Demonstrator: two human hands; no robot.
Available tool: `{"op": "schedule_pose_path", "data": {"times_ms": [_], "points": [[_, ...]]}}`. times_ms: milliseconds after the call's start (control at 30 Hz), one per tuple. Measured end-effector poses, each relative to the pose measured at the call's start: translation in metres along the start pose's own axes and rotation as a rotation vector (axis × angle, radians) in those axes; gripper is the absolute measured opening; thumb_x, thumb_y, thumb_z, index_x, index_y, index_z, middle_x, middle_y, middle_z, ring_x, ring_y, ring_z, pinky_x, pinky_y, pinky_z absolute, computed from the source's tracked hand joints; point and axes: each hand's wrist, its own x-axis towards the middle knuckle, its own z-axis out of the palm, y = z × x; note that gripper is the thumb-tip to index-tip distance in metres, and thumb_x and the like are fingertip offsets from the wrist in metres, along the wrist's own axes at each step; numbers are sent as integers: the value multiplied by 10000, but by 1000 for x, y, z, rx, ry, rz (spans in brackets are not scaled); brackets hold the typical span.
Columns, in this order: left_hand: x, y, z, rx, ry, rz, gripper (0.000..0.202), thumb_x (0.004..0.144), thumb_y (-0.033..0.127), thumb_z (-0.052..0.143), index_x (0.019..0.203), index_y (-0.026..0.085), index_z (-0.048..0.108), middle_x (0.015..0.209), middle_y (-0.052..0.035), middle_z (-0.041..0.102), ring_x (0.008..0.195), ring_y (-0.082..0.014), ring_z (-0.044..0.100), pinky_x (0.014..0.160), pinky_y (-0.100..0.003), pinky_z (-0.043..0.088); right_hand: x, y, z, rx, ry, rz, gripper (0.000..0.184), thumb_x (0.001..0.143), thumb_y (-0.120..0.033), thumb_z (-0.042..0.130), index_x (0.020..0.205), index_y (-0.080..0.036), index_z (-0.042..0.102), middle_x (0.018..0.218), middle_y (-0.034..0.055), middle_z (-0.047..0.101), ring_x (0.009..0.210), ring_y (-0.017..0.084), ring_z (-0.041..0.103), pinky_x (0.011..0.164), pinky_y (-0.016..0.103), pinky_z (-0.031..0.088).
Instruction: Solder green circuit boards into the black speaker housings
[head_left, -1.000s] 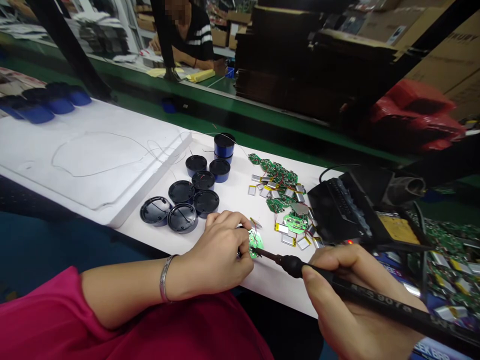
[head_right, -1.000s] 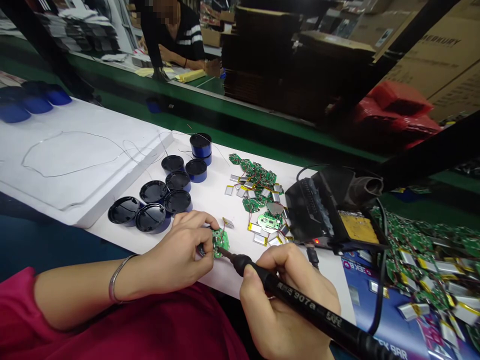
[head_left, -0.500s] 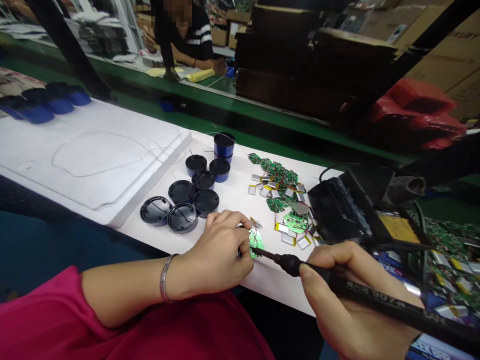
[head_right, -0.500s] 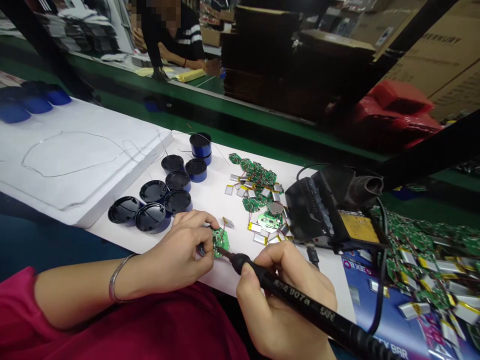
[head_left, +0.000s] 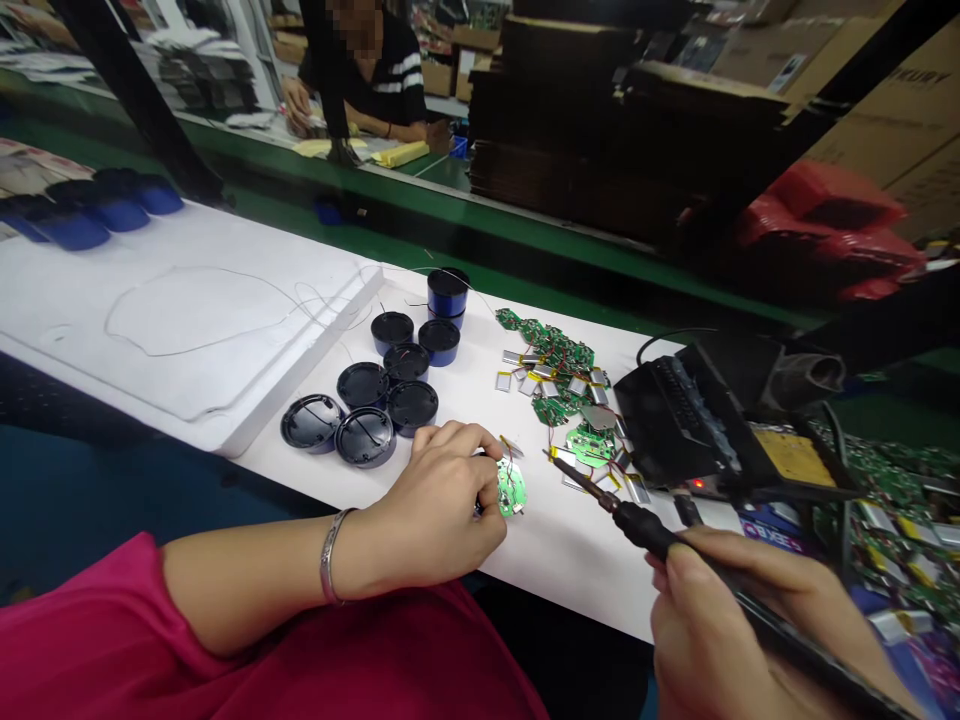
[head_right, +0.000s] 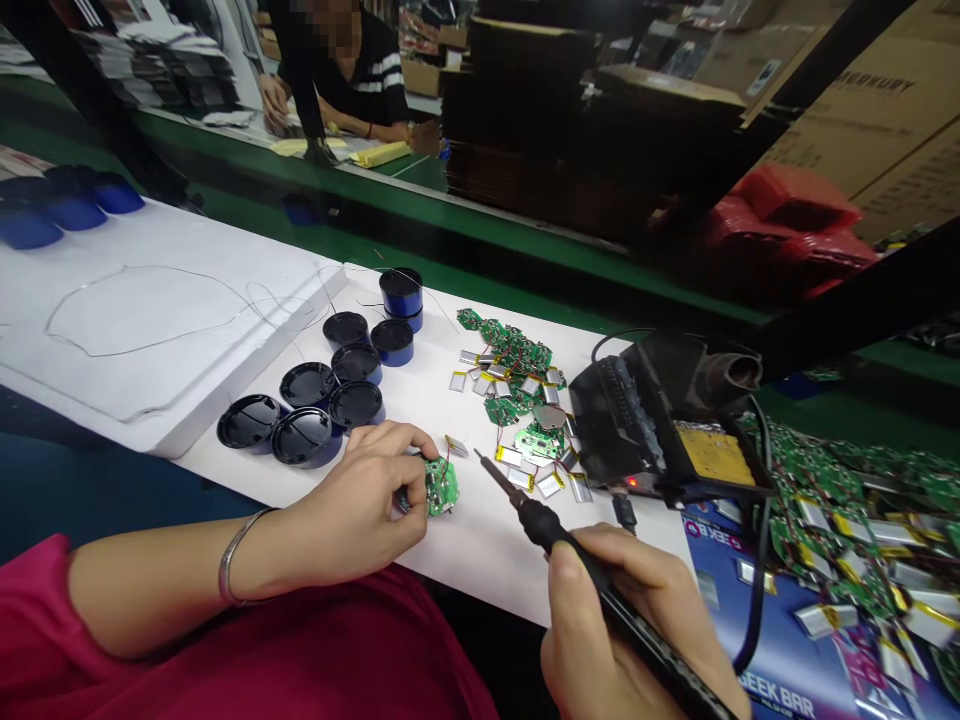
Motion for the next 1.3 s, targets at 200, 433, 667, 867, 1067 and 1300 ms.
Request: {"op": "schedule_pose_path", "data": {"times_ms": [200, 433, 667, 867, 1067, 1300], "points": [[1, 0, 0, 32, -4, 0, 139, 729, 91, 586, 624, 170, 540, 1068, -27, 650, 1087, -237, 577, 915, -436, 344, -27, 37, 21, -148, -25, -256, 328, 810, -108, 727, 1132, -169, 704, 937, 52, 759, 765, 183, 724, 704, 293, 564], [3, 3, -10, 118, -97, 9, 126, 786, 122, 587, 677, 184, 574, 1058, -32, 644, 1081, -244, 575, 913, -432, 375, -33, 42, 29, -107, 22, -344, 417, 770, 2, 719, 1152, -163, 687, 943, 49, 758, 769, 175, 721, 716, 296, 583], [19, 15, -29, 288, -310, 71, 595, 709, 355, 828, 1228, 226, 566, 1281, -103, 553, 1137, -307, 552, 928, -406, 481, -34, 42, 27, -75, 60, -308, 366, 798, -17, 699, 1132, -168, 691, 923, 45, 755, 735, 169, 717, 685, 294, 582], [39, 26, -31, 598, -561, 200, 476, 788, 288, 746, 1235, 187, 615, 1183, -140, 624, 1025, -336, 620, 789, -389, 522, -35, 43, 25, -128, 94, -335, 322, 796, -19, 704, 1084, -162, 697, 914, 46, 757, 734, 170, 717, 709, 290, 579], [111, 44, -70, 607, -282, 329, 405, 819, 287, 692, 1208, 201, 617, 1102, -86, 629, 997, -272, 633, 829, -333, 493, -37, 40, 27, -150, 143, -281, 199, 845, -113, 690, 1018, -211, 710, 923, 37, 758, 787, 195, 733, 740, 315, 588], [248, 8, -78, 743, -80, 152, 489, 836, 230, 691, 1307, 144, 589, 1287, -156, 574, 1139, -324, 612, 964, -387, 486, -33, 40, 29, -142, 138, -331, 225, 842, -99, 686, 1048, -191, 703, 905, 43, 757, 741, 185, 722, 694, 299, 582]]}}
